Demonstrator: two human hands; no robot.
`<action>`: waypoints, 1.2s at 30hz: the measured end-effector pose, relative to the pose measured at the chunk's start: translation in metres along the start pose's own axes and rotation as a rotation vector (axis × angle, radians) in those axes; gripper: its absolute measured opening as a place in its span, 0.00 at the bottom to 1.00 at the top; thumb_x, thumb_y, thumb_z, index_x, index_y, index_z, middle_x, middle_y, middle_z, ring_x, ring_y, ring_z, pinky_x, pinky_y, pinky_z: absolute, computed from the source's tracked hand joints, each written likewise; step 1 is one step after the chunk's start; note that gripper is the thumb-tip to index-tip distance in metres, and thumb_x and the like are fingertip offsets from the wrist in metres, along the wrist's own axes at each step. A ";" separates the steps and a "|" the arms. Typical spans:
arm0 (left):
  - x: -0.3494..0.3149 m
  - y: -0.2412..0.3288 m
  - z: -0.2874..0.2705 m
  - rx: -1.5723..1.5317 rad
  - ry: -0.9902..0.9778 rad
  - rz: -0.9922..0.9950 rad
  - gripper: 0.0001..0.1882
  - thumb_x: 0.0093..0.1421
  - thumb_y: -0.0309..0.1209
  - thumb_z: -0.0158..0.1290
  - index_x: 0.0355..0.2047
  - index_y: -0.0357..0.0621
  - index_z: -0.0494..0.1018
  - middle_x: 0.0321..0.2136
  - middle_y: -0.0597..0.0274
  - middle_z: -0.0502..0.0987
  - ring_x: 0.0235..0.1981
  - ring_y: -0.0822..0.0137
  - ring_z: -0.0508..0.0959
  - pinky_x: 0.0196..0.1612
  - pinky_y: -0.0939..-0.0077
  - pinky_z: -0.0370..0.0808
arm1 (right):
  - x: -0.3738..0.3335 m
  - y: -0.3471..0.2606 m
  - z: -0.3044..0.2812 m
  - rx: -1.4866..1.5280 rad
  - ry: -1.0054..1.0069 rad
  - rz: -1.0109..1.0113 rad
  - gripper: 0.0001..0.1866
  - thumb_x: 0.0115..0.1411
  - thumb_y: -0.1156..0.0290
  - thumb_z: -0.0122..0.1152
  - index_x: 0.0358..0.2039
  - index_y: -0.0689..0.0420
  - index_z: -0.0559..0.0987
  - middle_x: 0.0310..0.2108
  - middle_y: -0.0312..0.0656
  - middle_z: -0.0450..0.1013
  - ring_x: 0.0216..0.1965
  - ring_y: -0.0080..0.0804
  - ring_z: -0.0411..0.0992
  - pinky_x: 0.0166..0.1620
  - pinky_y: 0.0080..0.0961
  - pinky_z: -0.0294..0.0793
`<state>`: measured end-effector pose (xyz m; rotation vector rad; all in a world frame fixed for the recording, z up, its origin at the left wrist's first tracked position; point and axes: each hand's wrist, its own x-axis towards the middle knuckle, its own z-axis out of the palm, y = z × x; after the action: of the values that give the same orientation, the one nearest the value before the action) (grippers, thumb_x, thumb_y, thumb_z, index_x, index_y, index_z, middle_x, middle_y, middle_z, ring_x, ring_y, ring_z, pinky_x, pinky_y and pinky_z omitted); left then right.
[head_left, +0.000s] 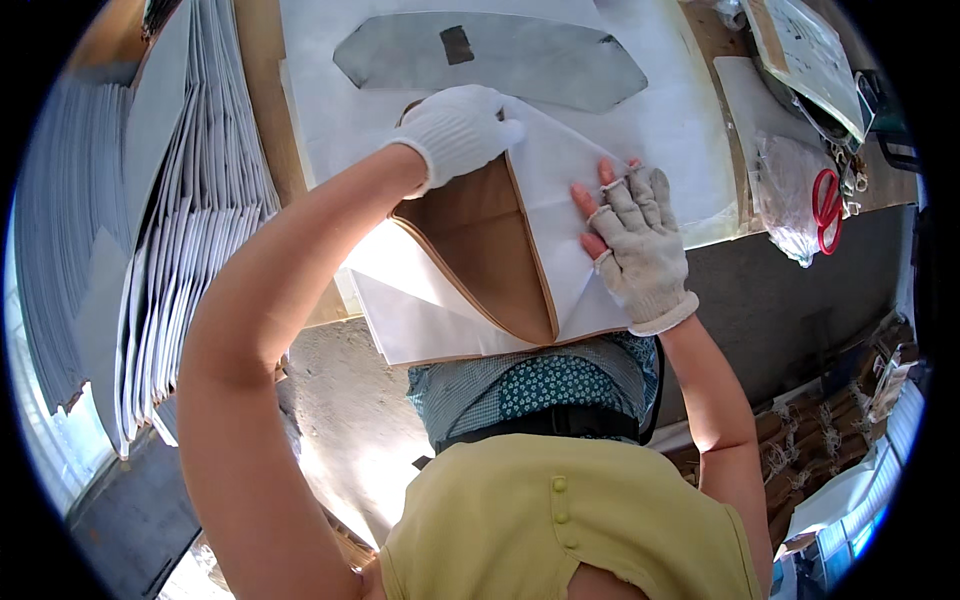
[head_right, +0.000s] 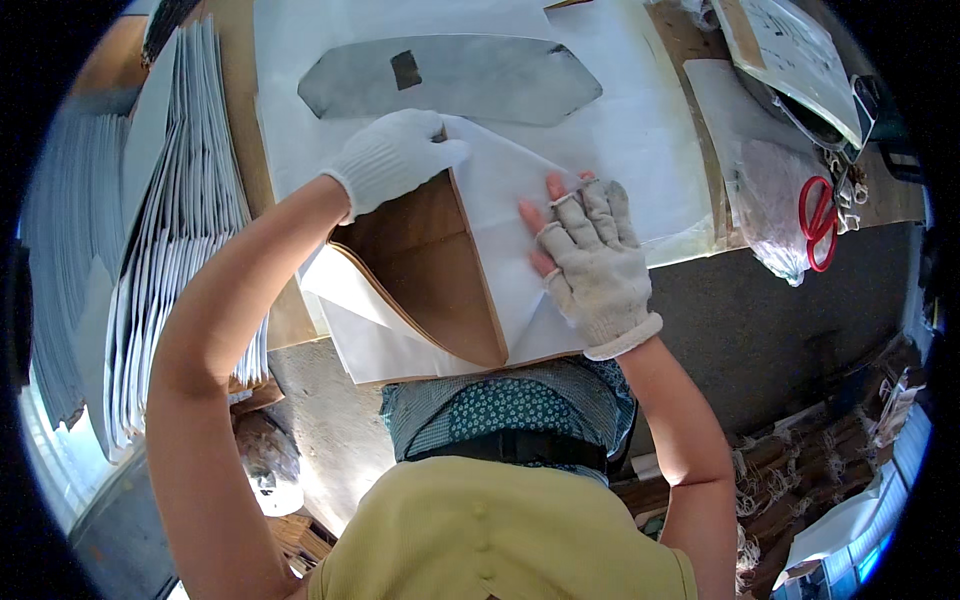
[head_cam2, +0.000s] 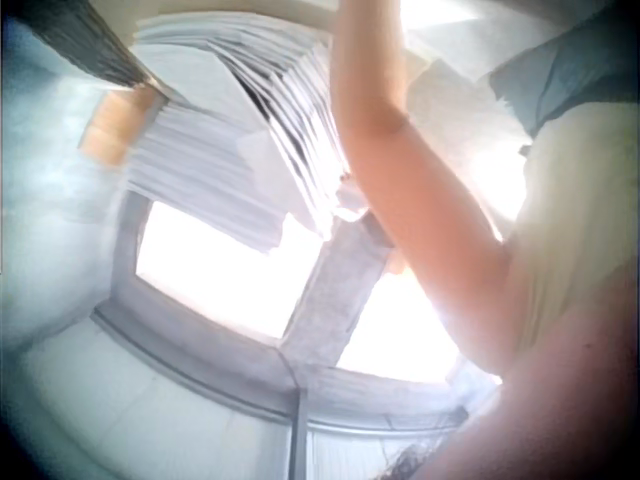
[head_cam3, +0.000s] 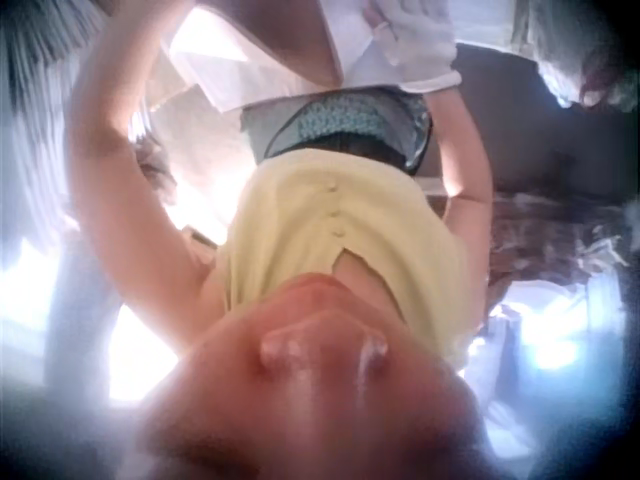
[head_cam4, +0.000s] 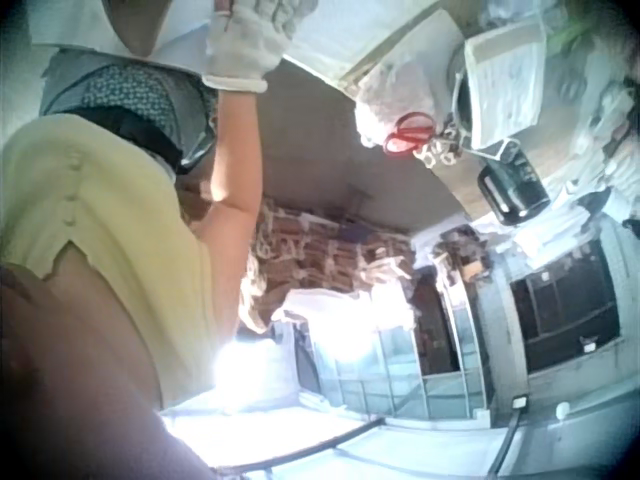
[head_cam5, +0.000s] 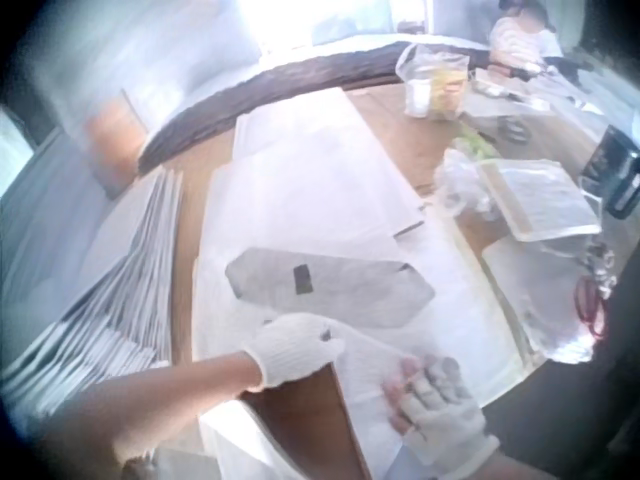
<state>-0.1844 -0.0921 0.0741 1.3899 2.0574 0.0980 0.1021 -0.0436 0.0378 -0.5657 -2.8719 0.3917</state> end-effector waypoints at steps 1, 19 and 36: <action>-0.001 0.001 0.003 0.032 0.054 0.020 0.25 0.64 0.49 0.50 0.39 0.36 0.81 0.39 0.41 0.83 0.43 0.40 0.81 0.50 0.52 0.76 | 0.000 -0.001 -0.001 -0.037 -0.021 -0.020 0.28 0.64 0.57 0.62 0.65 0.42 0.77 0.73 0.43 0.63 0.74 0.50 0.58 0.76 0.56 0.48; -0.151 -0.024 0.012 -0.505 0.718 0.072 0.24 0.72 0.40 0.49 0.62 0.40 0.73 0.53 0.46 0.79 0.55 0.50 0.79 0.61 0.61 0.73 | 0.054 -0.012 0.009 -0.041 -0.052 -0.151 0.42 0.60 0.51 0.64 0.69 0.63 0.68 0.73 0.54 0.59 0.74 0.55 0.55 0.76 0.52 0.50; -0.159 -0.121 0.064 -1.238 0.454 0.101 0.43 0.77 0.59 0.25 0.69 0.28 0.60 0.66 0.41 0.69 0.70 0.51 0.67 0.75 0.65 0.59 | 0.112 -0.134 0.093 0.711 -0.473 -0.099 0.29 0.67 0.54 0.58 0.63 0.58 0.71 0.61 0.56 0.68 0.63 0.55 0.67 0.67 0.40 0.67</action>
<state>-0.2100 -0.2992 0.0492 0.6638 1.6259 1.5402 -0.0678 -0.1399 0.0033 -0.2102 -2.8358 1.6164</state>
